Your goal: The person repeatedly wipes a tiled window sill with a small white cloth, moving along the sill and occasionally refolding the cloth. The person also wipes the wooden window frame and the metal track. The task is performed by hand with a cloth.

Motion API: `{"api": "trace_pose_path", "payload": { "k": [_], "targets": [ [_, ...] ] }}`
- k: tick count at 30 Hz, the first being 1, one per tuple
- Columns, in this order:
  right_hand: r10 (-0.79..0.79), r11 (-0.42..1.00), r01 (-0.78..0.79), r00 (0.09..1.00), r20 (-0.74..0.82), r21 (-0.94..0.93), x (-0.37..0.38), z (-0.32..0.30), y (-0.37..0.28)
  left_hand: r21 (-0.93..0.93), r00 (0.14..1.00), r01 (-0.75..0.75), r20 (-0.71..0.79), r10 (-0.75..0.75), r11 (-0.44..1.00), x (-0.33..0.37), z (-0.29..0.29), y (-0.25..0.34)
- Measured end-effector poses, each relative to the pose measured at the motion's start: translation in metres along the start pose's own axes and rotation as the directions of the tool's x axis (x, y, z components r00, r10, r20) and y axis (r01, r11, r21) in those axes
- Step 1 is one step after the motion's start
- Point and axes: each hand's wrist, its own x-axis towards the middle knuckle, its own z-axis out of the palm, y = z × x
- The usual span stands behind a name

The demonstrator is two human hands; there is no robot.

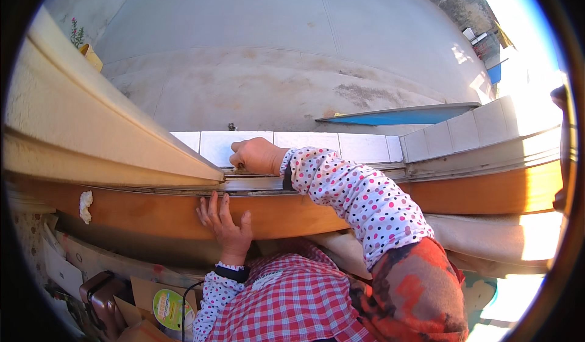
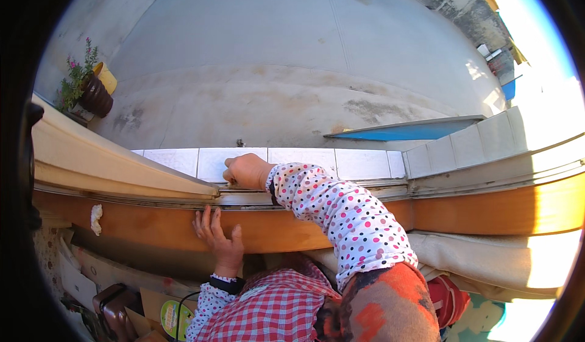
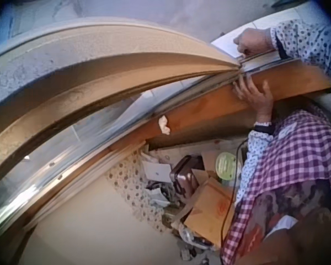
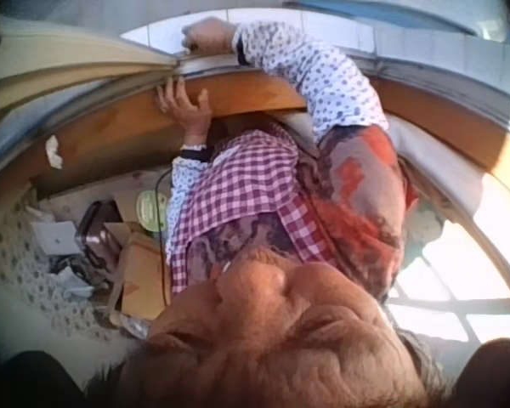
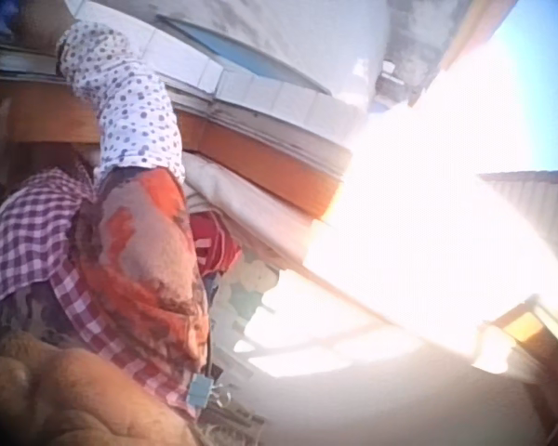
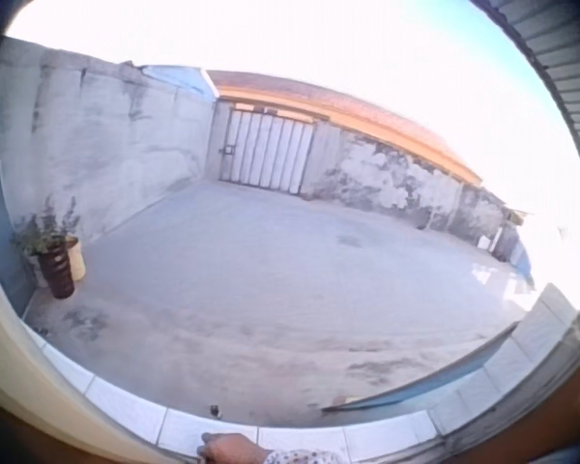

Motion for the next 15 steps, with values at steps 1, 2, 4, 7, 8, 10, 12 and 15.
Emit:
{"api": "trace_pose_path", "payload": {
  "k": [1, 2, 4, 7, 8, 10, 12, 15],
  "targets": [
    [0.023, 0.999, -0.023, 0.999, 0.032, -0.025, -0.015, -0.007, 0.004, -0.005, 1.0, 0.0, -0.002, 0.0, 1.0, 0.0, -0.001, 0.0],
    [0.018, 0.999, -0.017, 1.0, 0.022, -0.034, -0.032, -0.014, 0.009, 0.001, 1.0, 0.001, -0.005, -0.001, 1.0, 0.0, -0.001, 0.001],
    [0.06, 0.997, -0.058, 0.998, 0.031, -0.057, -0.068, -0.026, 0.02, 0.002, 1.0, 0.001, 0.002, -0.001, 1.0, 0.001, -0.001, 0.002],
    [0.207, 0.975, -0.197, 0.974, 0.089, -0.107, -0.133, -0.049, 0.04, -0.006, 1.0, -0.006, 0.001, 0.006, 1.0, 0.002, -0.001, 0.003],
    [0.252, 0.964, -0.24, 0.962, 0.104, -0.11, -0.155, -0.057, 0.047, -0.004, 1.0, -0.004, -0.001, 0.004, 1.0, 0.002, -0.001, 0.003],
    [0.391, 0.915, -0.361, 0.902, 0.18, -0.182, -0.19, -0.082, 0.065, 0.006, 1.0, -0.01, 0.002, 0.01, 1.0, 0.002, -0.001, 0.003],
    [0.621, 0.784, -0.617, 0.777, 0.105, -0.073, -0.198, -0.1, 0.084, 0.005, 1.0, 0.001, 0.015, -0.001, 1.0, 0.001, -0.001, 0.003],
    [0.617, 0.783, -0.621, 0.771, -0.158, 0.026, -0.177, -0.096, 0.097, 0.014, 1.0, 0.008, 0.009, -0.008, 1.0, 0.001, 0.001, 0.003]
  ]
}}
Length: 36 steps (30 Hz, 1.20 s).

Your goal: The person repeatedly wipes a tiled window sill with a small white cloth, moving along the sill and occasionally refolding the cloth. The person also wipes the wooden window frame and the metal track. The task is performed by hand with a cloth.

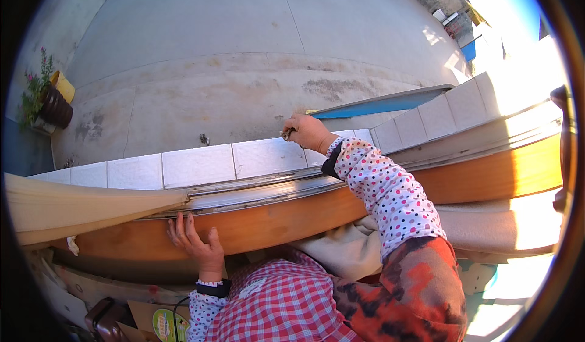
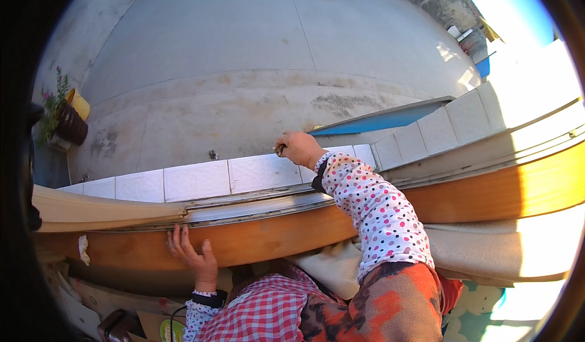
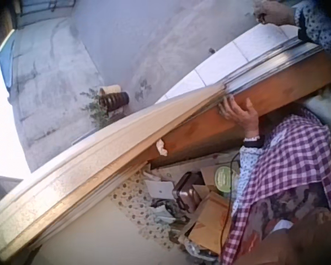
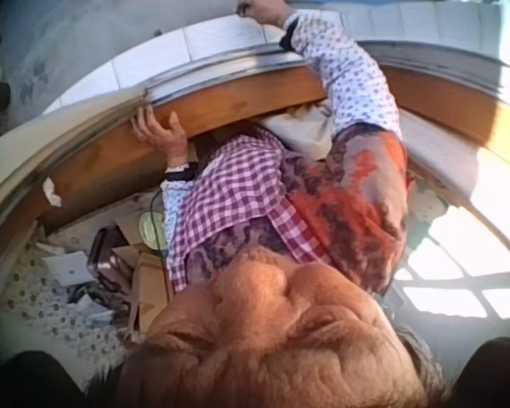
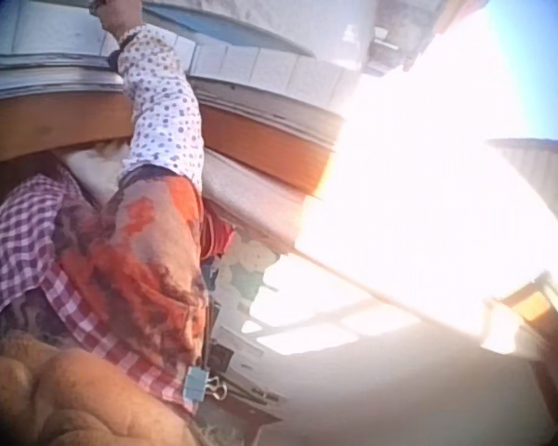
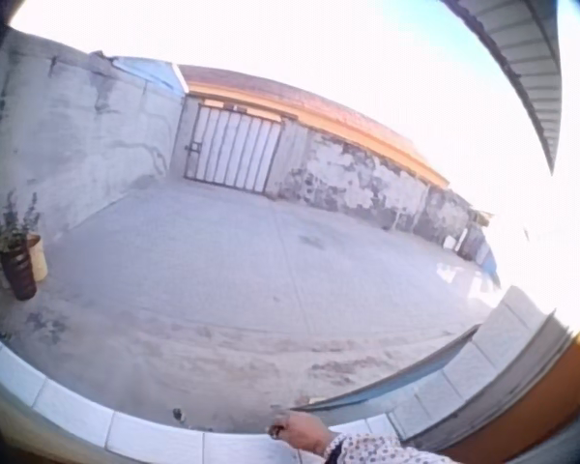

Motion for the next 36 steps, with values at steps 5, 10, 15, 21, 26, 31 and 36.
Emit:
{"api": "trace_pose_path", "payload": {
  "k": [5, 10, 15, 21, 26, 31, 36],
  "targets": [
    [-0.14, 0.989, 0.141, 0.989, 0.044, -0.034, 0.02, 0.044, -0.023, 0.021, 1.0, 0.022, 0.014, -0.022, 1.0, -0.001, 0.001, -0.001],
    [-0.085, 0.985, 0.078, 0.996, -0.036, -0.157, 0.019, 0.016, -0.005, 0.014, 1.0, 0.001, 0.007, -0.002, 1.0, -0.002, 0.003, -0.002],
    [-0.331, 0.943, 0.331, 0.944, -0.005, 0.028, -0.032, 0.005, -0.019, 0.007, 1.0, 0.019, 0.0, -0.019, 1.0, -0.002, 0.003, -0.001],
    [-0.17, 0.971, 0.167, 0.985, -0.003, -0.168, 0.006, 0.015, -0.009, 0.057, 0.998, 0.042, 0.036, -0.044, 0.997, -0.001, 0.001, 0.0],
    [-0.397, 0.916, 0.395, 0.917, -0.022, -0.061, 0.014, 0.027, -0.017, 0.06, 1.0, 0.015, 0.005, -0.015, 0.998, 0.001, 0.003, 0.001],
    [-0.139, 0.967, 0.132, 0.99, -0.019, -0.219, 0.033, 0.019, -0.016, 0.049, 0.999, 0.041, 0.025, -0.043, 0.998, -0.002, 0.001, 0.001],
    [-0.177, 0.984, 0.177, 0.98, -0.085, -0.012, 0.019, -0.013, 0.029, 0.03, 0.998, 0.051, 0.028, -0.052, 0.998, -0.002, 0.004, -0.002]
  ]
}}
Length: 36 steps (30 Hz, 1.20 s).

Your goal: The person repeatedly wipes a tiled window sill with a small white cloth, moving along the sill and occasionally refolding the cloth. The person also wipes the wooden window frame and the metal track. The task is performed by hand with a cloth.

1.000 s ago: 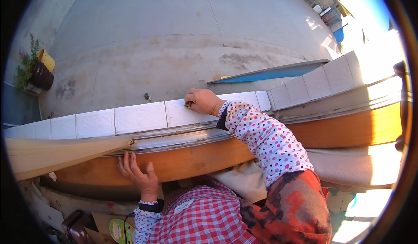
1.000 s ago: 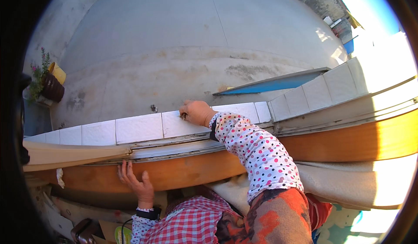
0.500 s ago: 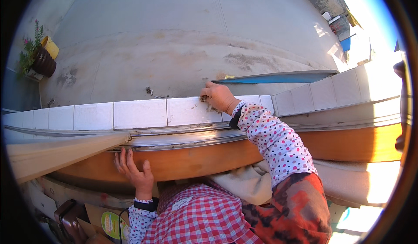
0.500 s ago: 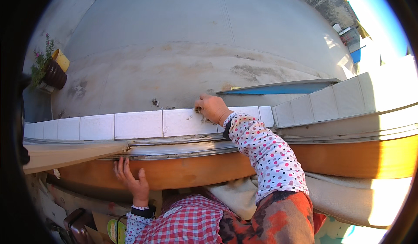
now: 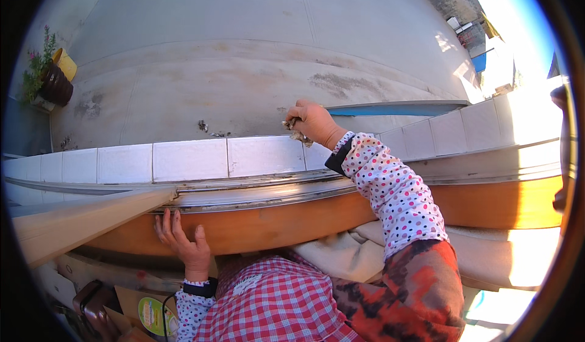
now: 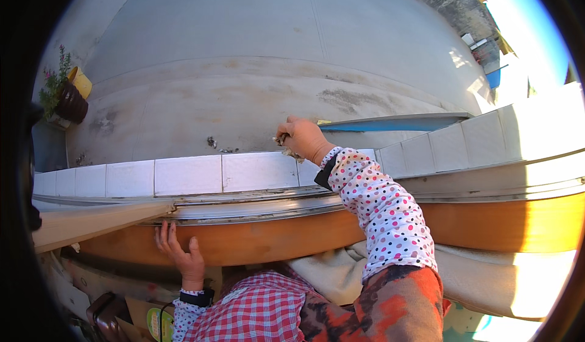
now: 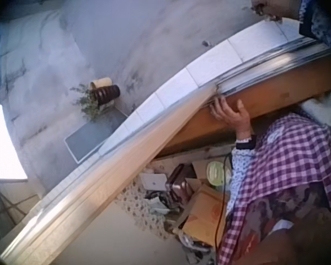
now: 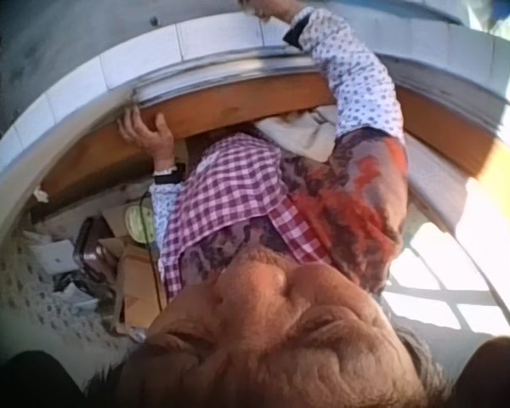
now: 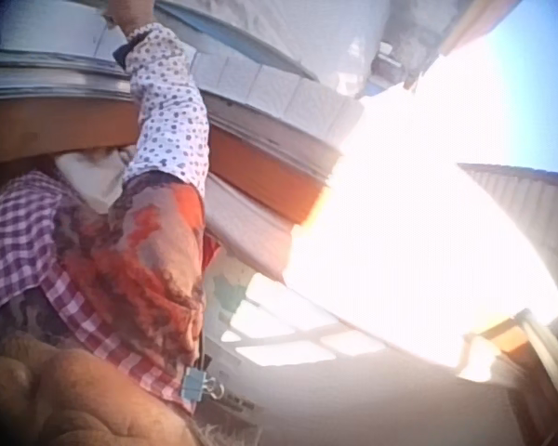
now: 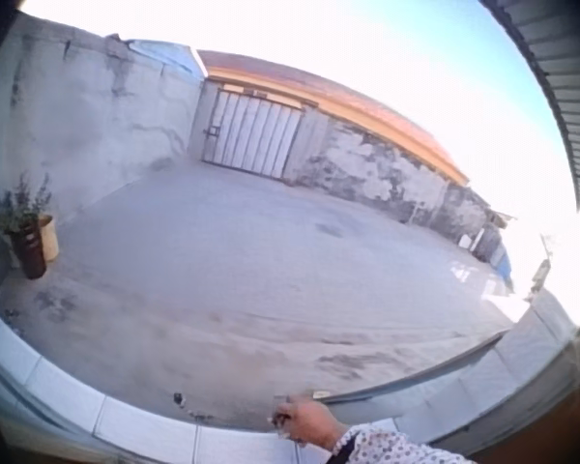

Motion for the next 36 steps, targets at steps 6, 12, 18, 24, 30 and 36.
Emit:
{"api": "trace_pose_path", "payload": {
  "k": [6, 12, 18, 24, 30, 36],
  "targets": [
    [0.461, 0.742, -0.385, 0.888, -0.001, 0.549, -0.044, -0.004, 0.007, 0.025, 1.0, -0.028, 0.002, 0.028, 0.999, 0.001, 0.0, -0.001],
    [0.61, 0.312, -0.441, 0.772, 0.179, 0.842, -0.05, -0.006, 0.004, 0.023, 1.0, -0.016, 0.014, 0.015, 1.0, 0.0, -0.001, 0.0],
    [0.629, 0.261, -0.515, 0.732, 0.262, 0.816, -0.012, -0.007, -0.012, 0.045, 0.998, -0.062, -0.014, 0.062, 0.997, 0.004, -0.003, 0.002],
    [0.418, 0.413, -0.451, 0.866, 0.276, 0.791, 0.059, -0.021, -0.056, 0.028, 1.0, -0.02, -0.02, 0.02, 0.999, 0.001, -0.005, 0.001],
    [0.475, 0.578, -0.42, 0.87, 0.13, 0.7, 0.046, -0.013, -0.098, -0.119, 0.997, -0.018, -0.071, 0.009, 0.993, 0.002, -0.014, 0.001],
    [0.385, 0.534, -0.446, 0.885, 0.263, 0.718, -0.014, -0.015, -0.139, -0.055, 0.892, 0.204, -0.401, -0.209, 0.977, 0.025, -0.103, -0.116]
  ]
}}
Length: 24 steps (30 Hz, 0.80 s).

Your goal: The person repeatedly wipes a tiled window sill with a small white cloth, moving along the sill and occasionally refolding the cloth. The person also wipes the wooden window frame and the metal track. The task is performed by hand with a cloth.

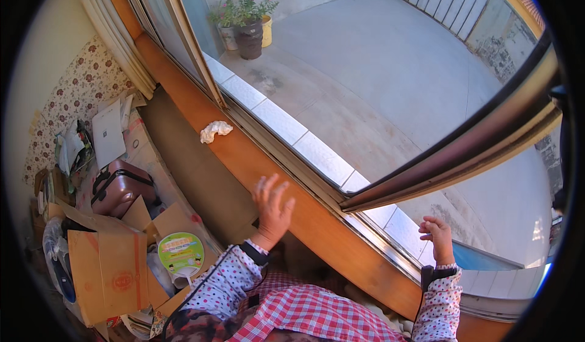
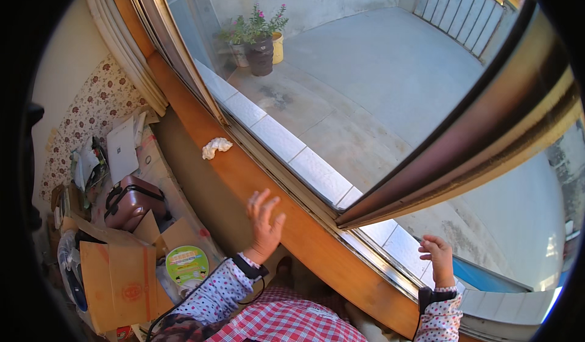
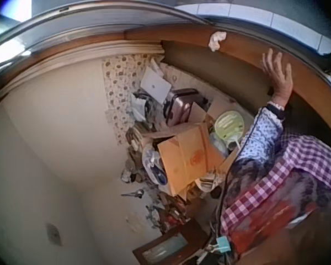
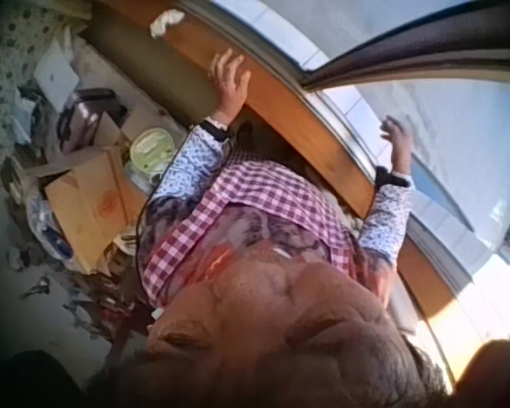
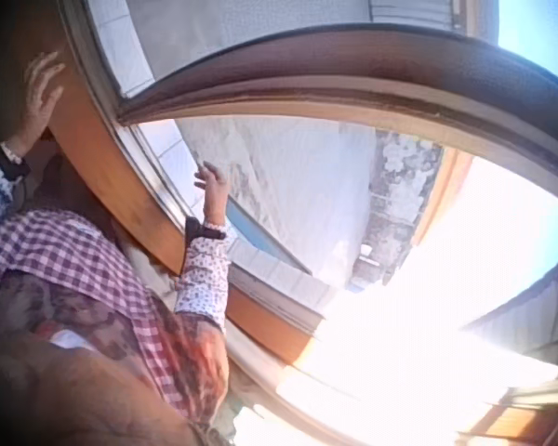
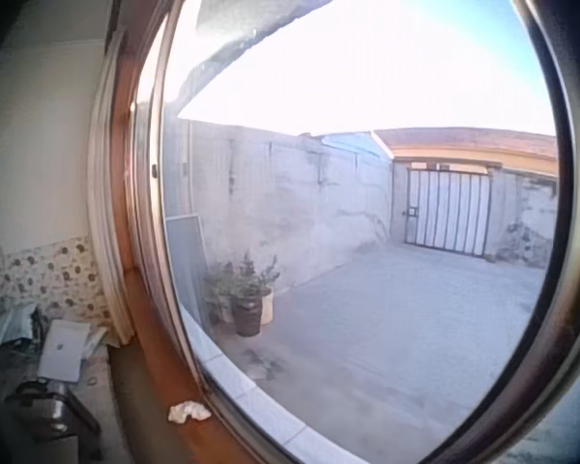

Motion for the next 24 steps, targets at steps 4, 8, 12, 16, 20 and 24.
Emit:
{"api": "trace_pose_path", "payload": {
  "k": [4, 8, 12, 16, 20, 24],
  "targets": [
    [0.099, 0.995, -0.099, 0.995, -0.004, -0.022, -0.055, 0.026, -0.005, 0.404, 0.978, 0.197, -0.14, -0.153, 0.893, 0.115, -0.057, -0.145],
    [0.217, 0.976, -0.217, 0.976, 0.012, -0.035, -0.091, 0.067, -0.012, 0.487, 0.996, 0.022, 0.064, -0.062, 0.873, 0.174, -0.076, -0.221],
    [0.227, 0.969, -0.209, 0.964, 0.138, -0.135, -0.105, 0.119, -0.026, 0.5, 0.973, -0.02, 0.21, -0.099, 0.866, 0.19, -0.071, -0.242],
    [0.136, 0.978, -0.065, 0.92, 0.367, -0.199, -0.099, 0.185, -0.047, 0.035, 0.926, 0.355, 0.128, -0.356, 0.934, 0.208, -0.064, -0.262],
    [-0.034, 0.942, 0.214, 0.827, 0.562, -0.258, -0.089, 0.256, -0.059, -0.023, 0.97, 0.239, 0.062, -0.237, 0.971, 0.21, -0.075, -0.276],
    [-0.184, 0.836, 0.473, 0.719, 0.671, -0.278, -0.089, 0.295, -0.067, 0.463, 0.985, 0.108, 0.066, -0.156, 0.88, 0.194, -0.088, -0.278]
  ]
}}
